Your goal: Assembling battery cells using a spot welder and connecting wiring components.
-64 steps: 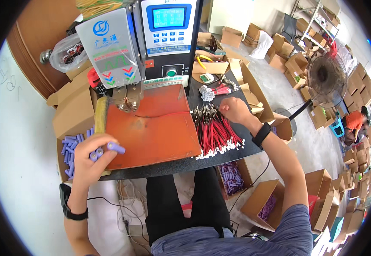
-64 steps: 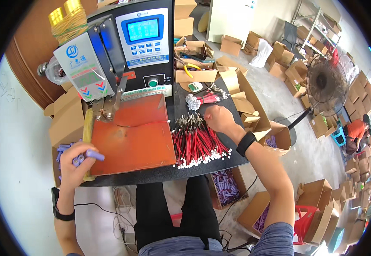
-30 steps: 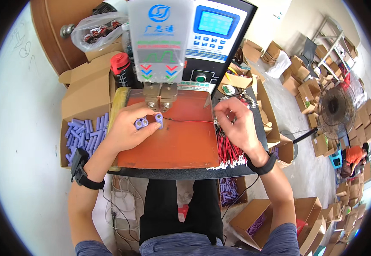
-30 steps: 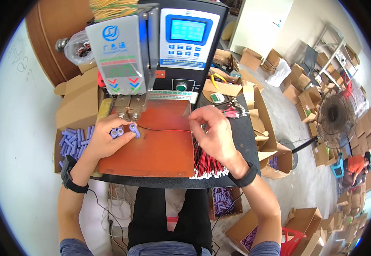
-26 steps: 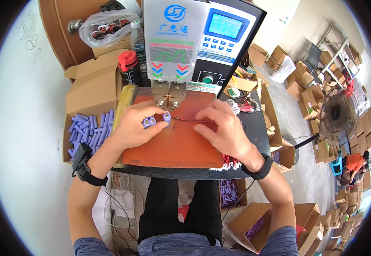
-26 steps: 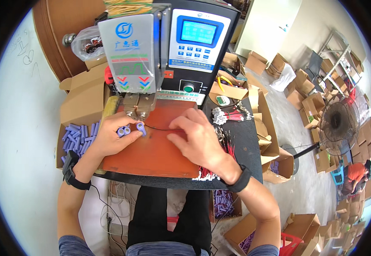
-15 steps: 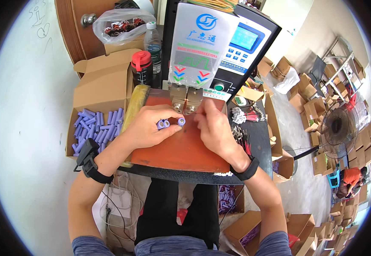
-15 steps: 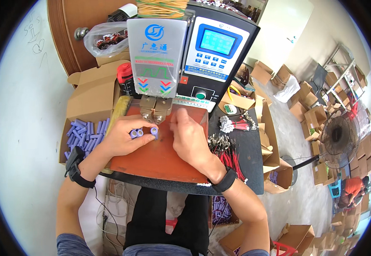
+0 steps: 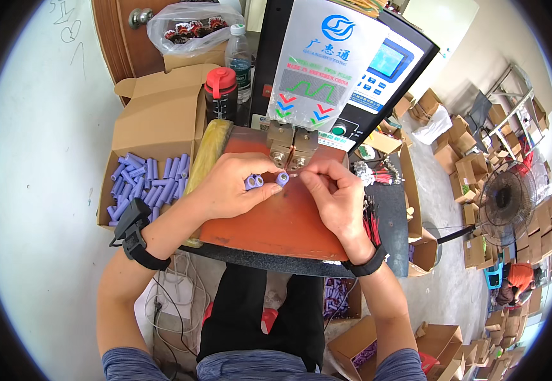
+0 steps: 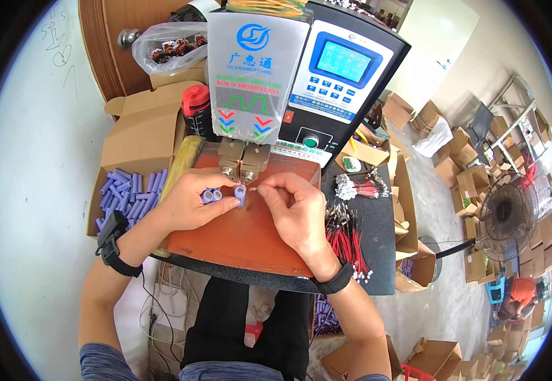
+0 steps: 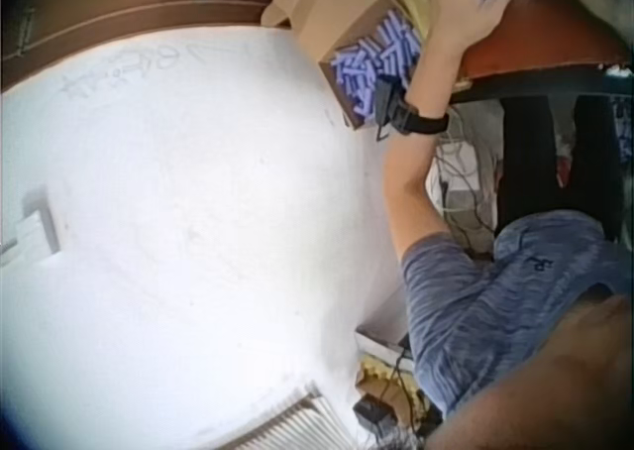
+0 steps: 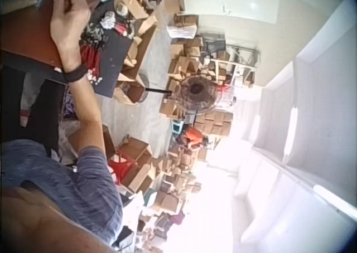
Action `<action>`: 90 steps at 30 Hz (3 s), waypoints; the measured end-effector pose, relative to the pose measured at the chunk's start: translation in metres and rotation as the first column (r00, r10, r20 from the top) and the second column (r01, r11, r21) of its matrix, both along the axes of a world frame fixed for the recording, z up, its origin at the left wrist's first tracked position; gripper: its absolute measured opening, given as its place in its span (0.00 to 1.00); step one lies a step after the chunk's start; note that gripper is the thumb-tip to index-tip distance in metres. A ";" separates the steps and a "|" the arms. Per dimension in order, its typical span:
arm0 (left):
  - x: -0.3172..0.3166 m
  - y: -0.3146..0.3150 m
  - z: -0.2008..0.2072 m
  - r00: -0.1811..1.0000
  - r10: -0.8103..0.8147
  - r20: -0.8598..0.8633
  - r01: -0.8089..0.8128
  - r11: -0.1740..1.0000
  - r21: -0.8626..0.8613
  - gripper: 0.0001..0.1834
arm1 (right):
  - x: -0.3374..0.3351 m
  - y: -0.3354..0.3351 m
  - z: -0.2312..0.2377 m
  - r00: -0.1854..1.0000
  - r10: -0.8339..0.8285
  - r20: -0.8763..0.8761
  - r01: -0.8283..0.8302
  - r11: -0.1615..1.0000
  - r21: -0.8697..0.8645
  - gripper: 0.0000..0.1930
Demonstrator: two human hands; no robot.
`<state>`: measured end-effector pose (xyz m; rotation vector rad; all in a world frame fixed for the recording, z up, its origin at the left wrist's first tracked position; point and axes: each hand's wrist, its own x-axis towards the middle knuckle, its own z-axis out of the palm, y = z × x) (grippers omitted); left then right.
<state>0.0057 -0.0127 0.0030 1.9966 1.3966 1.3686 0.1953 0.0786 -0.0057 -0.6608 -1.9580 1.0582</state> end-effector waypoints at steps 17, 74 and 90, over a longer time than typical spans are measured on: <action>-0.004 0.007 -0.009 1.000 0.018 0.008 -0.018 0.999 0.031 0.12 | -0.002 -0.005 0.007 0.996 0.080 0.032 -0.081 0.996 0.043 0.07; -0.004 0.002 0.004 0.970 0.147 0.193 -0.131 0.987 -0.089 0.06 | -0.002 -0.006 0.005 0.984 -0.176 0.029 0.168 0.969 0.179 0.03; 0.002 0.009 -0.004 0.990 0.089 -0.111 -0.072 0.986 0.151 0.10 | -0.001 -0.002 0.007 0.993 -0.101 -0.058 0.116 0.908 0.403 0.02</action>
